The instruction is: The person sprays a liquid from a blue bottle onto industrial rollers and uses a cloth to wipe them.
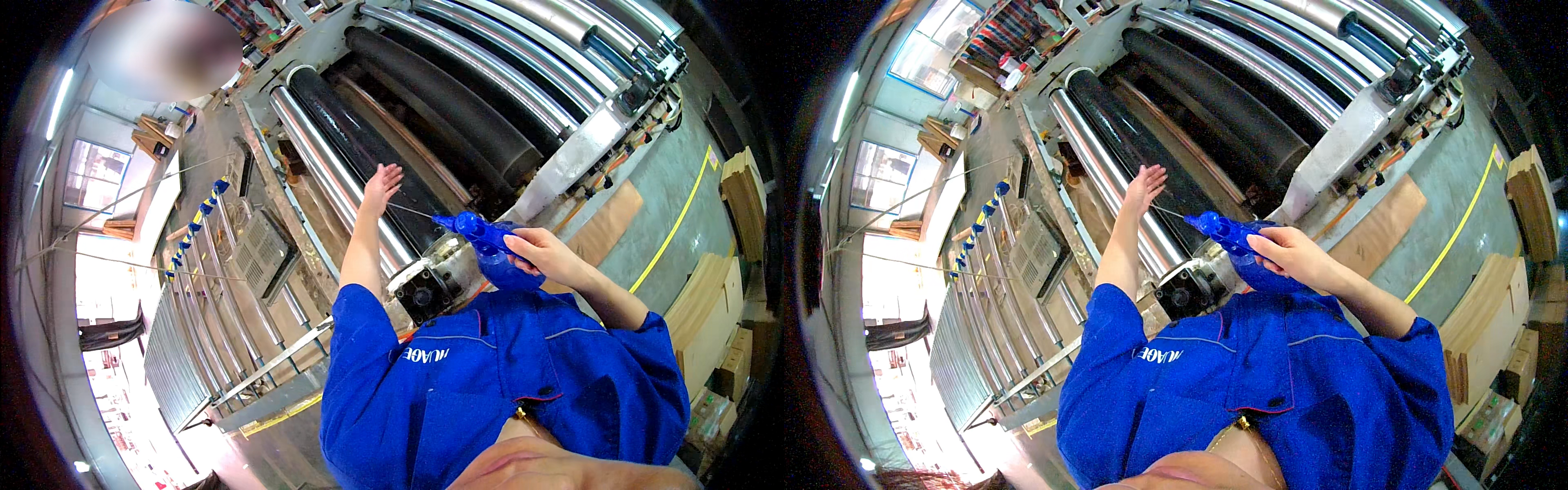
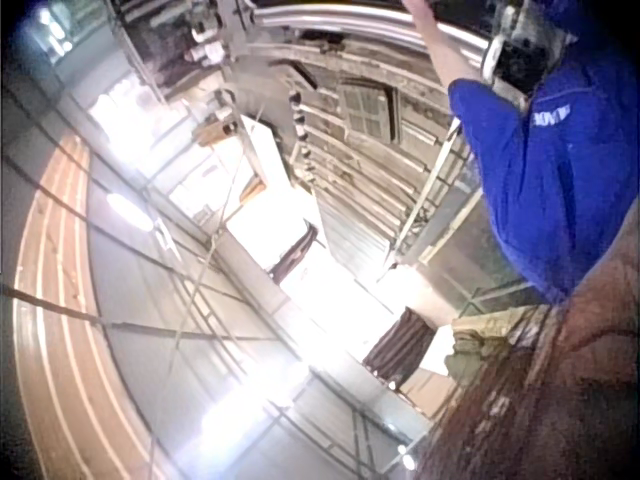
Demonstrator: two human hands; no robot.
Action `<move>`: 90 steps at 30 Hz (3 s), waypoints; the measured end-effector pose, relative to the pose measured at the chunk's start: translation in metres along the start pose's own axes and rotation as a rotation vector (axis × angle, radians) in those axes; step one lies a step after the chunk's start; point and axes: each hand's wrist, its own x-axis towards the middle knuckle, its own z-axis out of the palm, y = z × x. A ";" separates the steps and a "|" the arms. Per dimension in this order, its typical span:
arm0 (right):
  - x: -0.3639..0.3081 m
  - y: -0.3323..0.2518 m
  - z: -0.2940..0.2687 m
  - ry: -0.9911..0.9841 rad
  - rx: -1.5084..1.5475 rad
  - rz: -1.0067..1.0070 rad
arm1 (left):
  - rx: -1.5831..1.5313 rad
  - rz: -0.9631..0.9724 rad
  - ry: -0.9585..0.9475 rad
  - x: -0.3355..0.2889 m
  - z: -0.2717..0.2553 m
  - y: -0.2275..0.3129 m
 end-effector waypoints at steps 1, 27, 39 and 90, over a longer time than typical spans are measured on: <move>0.002 -0.002 0.001 -0.016 0.002 -0.007 | 0.328 0.070 0.070 0.006 -0.014 -0.009; 0.033 0.011 0.006 -0.036 -0.009 -0.036 | 0.231 -0.254 0.256 -0.010 -0.054 -0.032; 0.069 -0.032 0.093 -0.066 0.317 -0.296 | 0.470 0.376 0.255 -0.160 -0.026 0.068; 0.444 0.022 0.182 -0.289 0.055 0.298 | 0.203 0.075 0.585 -0.357 0.037 0.055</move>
